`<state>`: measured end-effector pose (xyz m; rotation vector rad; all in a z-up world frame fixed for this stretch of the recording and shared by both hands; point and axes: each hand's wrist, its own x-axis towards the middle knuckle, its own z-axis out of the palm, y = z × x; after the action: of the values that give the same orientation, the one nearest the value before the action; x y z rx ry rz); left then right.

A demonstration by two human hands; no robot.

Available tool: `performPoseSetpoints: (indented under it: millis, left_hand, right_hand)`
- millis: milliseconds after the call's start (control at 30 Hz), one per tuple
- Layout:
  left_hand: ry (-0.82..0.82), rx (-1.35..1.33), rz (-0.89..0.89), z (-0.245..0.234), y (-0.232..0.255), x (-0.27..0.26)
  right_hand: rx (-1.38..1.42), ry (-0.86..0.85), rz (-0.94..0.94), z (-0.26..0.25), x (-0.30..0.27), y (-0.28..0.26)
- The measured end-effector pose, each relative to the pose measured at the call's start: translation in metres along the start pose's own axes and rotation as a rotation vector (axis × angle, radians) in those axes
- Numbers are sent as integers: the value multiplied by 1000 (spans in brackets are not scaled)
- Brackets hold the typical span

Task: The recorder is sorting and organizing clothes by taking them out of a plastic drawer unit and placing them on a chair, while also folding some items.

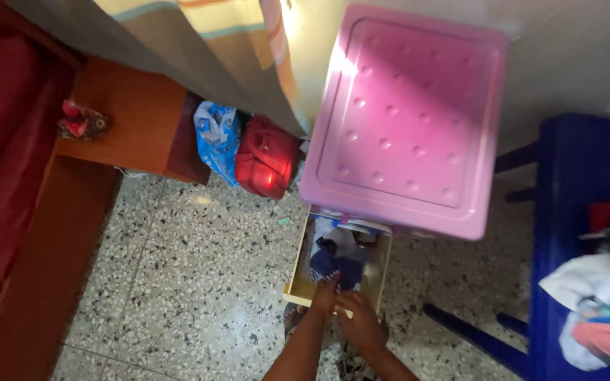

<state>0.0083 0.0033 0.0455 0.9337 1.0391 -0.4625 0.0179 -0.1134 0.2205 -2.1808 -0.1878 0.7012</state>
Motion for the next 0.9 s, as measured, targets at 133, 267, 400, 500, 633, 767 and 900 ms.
performPoseSetpoints:
  millis: [133, 267, 400, 500, 633, 767, 900]
  left_hand:
    - [-102, -362, -18, 12, 7, -21]
    - [-176, -522, -132, 28, 52, -101]
    - [-433, -505, -61, 16, 42, -152]
    - [-508, -378, 21, 20, 47, -197]
    - [-602, -108, 29, 31, 105, -319]
    - [-527, -91, 13, 0, 62, -274]
    - [-488, -218, -91, -41, 45, -230]
  right_hand:
    - [25, -59, 176, -34, -62, -58]
    - [271, 163, 311, -52, -102, -77]
    - [567, 326, 623, -81, -111, -85]
    - [771, 383, 439, -75, -104, -55]
    - [1224, 214, 382, -115, -97, -92]
    - [1235, 271, 324, -155, -94, -128]
    - [1533, 171, 164, -199, -110, -186]
